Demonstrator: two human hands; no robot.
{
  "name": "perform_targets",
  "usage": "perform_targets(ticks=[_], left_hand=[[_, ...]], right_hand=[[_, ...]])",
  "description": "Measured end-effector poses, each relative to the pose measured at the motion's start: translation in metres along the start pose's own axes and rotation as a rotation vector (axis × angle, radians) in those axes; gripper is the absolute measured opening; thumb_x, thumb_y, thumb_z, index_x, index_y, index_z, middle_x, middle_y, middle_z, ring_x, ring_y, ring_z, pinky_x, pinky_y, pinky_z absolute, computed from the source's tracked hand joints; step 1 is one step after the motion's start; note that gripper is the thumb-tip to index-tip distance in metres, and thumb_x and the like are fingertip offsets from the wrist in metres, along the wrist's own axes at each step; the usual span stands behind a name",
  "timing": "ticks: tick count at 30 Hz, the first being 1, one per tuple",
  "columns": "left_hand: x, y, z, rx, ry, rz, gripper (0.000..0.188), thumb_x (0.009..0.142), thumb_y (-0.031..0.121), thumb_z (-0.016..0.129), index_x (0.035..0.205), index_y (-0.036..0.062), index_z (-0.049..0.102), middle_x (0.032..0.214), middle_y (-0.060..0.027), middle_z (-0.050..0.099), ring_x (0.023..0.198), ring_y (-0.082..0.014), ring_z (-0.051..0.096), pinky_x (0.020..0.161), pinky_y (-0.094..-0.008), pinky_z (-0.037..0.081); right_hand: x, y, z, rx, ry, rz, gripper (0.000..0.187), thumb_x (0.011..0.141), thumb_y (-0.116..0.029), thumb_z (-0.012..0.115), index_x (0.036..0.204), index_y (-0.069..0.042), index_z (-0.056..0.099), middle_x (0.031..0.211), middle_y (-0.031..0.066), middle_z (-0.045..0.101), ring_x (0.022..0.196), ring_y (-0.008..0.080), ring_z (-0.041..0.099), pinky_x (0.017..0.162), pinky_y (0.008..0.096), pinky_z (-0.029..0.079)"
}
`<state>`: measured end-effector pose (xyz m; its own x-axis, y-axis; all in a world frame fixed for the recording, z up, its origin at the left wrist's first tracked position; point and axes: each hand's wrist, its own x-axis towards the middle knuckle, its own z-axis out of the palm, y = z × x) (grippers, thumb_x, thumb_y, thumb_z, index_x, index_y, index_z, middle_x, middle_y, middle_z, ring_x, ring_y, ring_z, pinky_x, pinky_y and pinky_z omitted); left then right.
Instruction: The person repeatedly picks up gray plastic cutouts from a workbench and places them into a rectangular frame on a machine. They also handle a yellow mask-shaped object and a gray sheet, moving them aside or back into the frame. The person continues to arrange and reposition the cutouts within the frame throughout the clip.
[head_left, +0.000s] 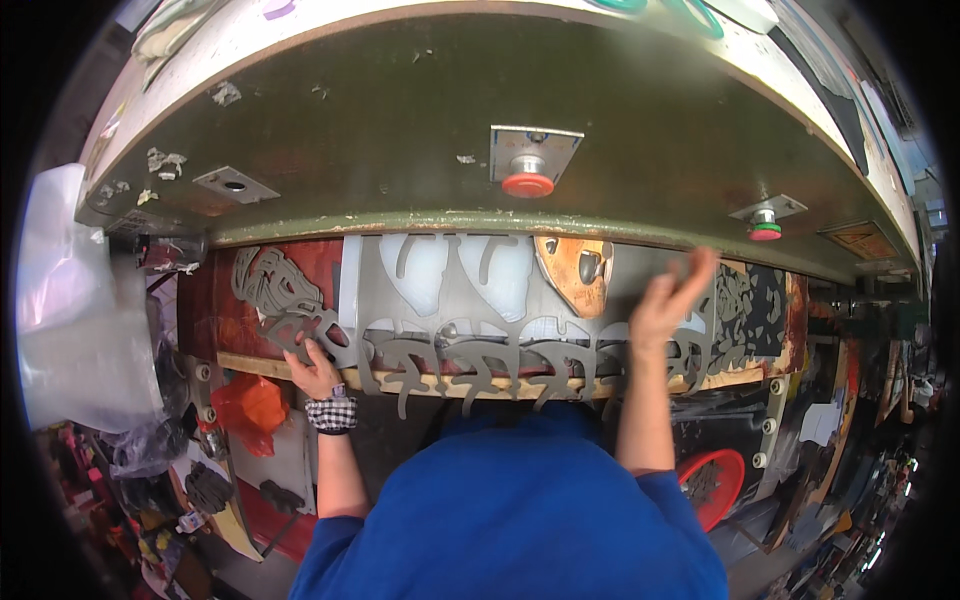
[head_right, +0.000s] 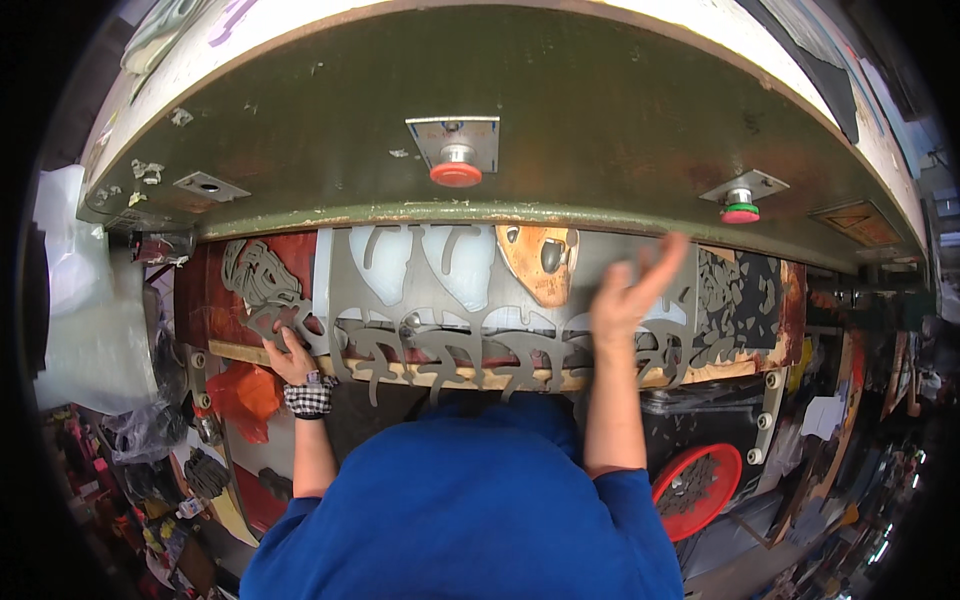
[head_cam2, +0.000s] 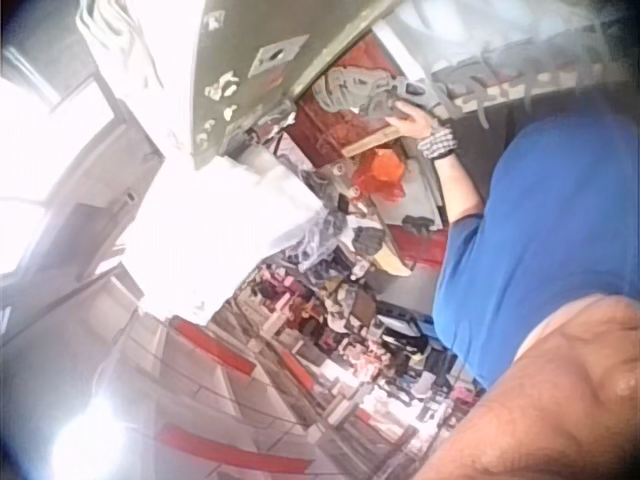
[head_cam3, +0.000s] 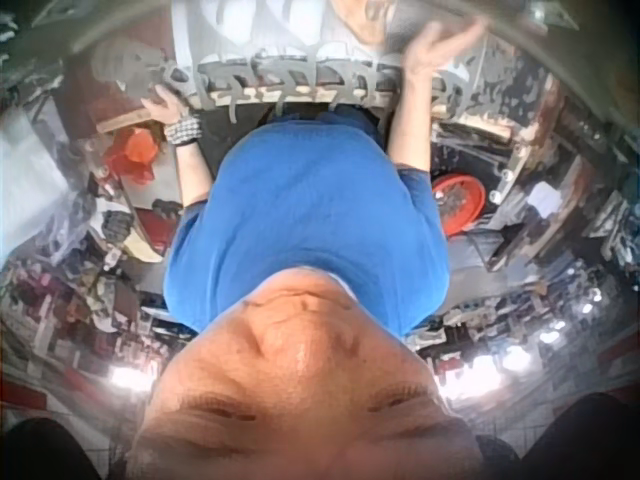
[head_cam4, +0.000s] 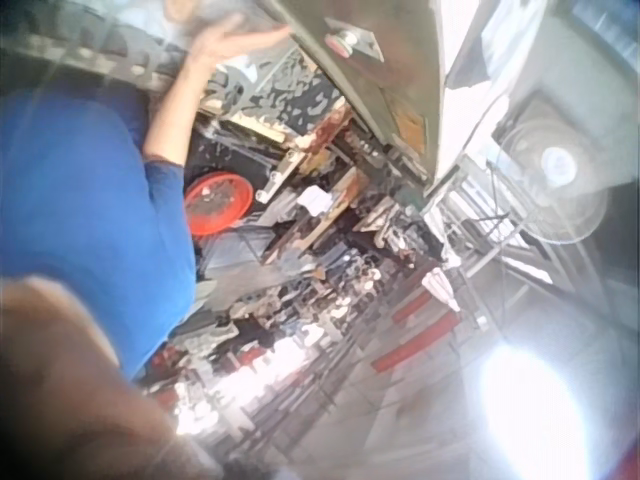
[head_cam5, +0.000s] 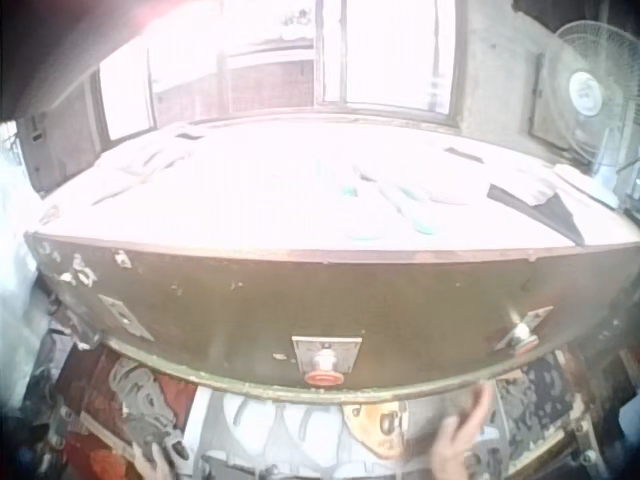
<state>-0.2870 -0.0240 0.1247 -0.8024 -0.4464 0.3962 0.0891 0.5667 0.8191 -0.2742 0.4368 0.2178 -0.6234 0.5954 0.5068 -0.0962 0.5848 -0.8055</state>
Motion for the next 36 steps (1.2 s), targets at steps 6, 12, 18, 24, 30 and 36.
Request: perform_targets(ticks=[6, 12, 18, 24, 30, 36], left_hand=[[0.038, 0.011, 0.046, 0.137, 0.102, 0.113, 0.028, 0.096, 0.019, 0.051, 0.114, -0.0032, 0.054, 0.088, -0.0130, 0.063, 0.074, -0.0207, 0.060, 0.067, -0.0317, 0.048], [0.066, 0.013, 0.069, 0.128, 0.033, -0.018, 0.030, 0.098, 0.021, 0.048, 0.108, -0.0060, 0.055, 0.096, -0.0218, 0.064, 0.083, -0.0318, 0.063, 0.074, -0.0361, 0.048], [0.064, 0.013, 0.069, 0.242, 0.040, -0.049, 0.039, 0.097, 0.030, 0.048, 0.107, -0.0069, 0.055, 0.095, -0.0301, 0.060, 0.088, -0.0437, 0.059, 0.077, -0.0460, 0.047], [0.049, 0.019, 0.079, 0.461, -0.109, -0.084, 0.026, 0.093, 0.029, 0.050, 0.097, 0.0035, 0.047, 0.074, -0.0220, 0.060, 0.062, -0.0412, 0.061, 0.053, -0.0510, 0.050], [0.030, 0.023, 0.075, 0.206, -0.022, 0.020, 0.031, 0.090, 0.022, 0.054, 0.106, -0.0016, 0.042, 0.065, -0.0266, 0.058, 0.064, -0.0443, 0.059, 0.055, -0.0508, 0.047], [-0.006, 0.024, 0.021, 0.034, -0.160, -0.114, 0.040, 0.090, 0.020, 0.054, 0.123, 0.0014, 0.039, 0.079, -0.0265, 0.060, 0.075, -0.0441, 0.061, 0.064, -0.0491, 0.048]], right_hand=[[0.100, 0.006, -0.015, -0.372, 0.257, -0.061, 0.092, 0.094, -0.046, 0.046, 0.143, 0.012, -0.006, 0.150, 0.0334, -0.001, 0.142, 0.0420, 0.002, 0.115, 0.0482, 0.005], [0.098, 0.014, -0.006, -0.317, 0.261, -0.101, 0.099, 0.092, -0.044, 0.052, 0.143, 0.011, -0.013, 0.150, 0.0335, -0.006, 0.143, 0.0399, -0.003, 0.115, 0.0477, 0.002], [0.044, 0.032, -0.032, -0.353, 0.036, -0.075, 0.081, 0.093, -0.023, 0.058, 0.148, 0.003, 0.004, 0.154, 0.0226, 0.010, 0.141, 0.0342, 0.017, 0.114, 0.0446, 0.017], [-0.050, 0.052, -0.021, -1.114, -0.412, -0.352, 0.073, 0.095, -0.050, 0.047, 0.143, 0.003, 0.032, 0.143, 0.0273, 0.032, 0.133, 0.0412, 0.032, 0.108, 0.0507, 0.029], [-0.060, 0.045, -0.045, -0.930, -0.437, -0.383, 0.071, 0.092, -0.051, 0.045, 0.139, 0.002, 0.035, 0.136, 0.0426, 0.030, 0.125, 0.0587, 0.031, 0.099, 0.0654, 0.031], [-0.080, 0.005, -0.060, -0.801, -0.230, -0.370, 0.042, 0.094, -0.035, 0.055, 0.114, 0.001, 0.062, 0.115, 0.0262, 0.057, 0.099, 0.0445, 0.057, 0.087, 0.0572, 0.044]])
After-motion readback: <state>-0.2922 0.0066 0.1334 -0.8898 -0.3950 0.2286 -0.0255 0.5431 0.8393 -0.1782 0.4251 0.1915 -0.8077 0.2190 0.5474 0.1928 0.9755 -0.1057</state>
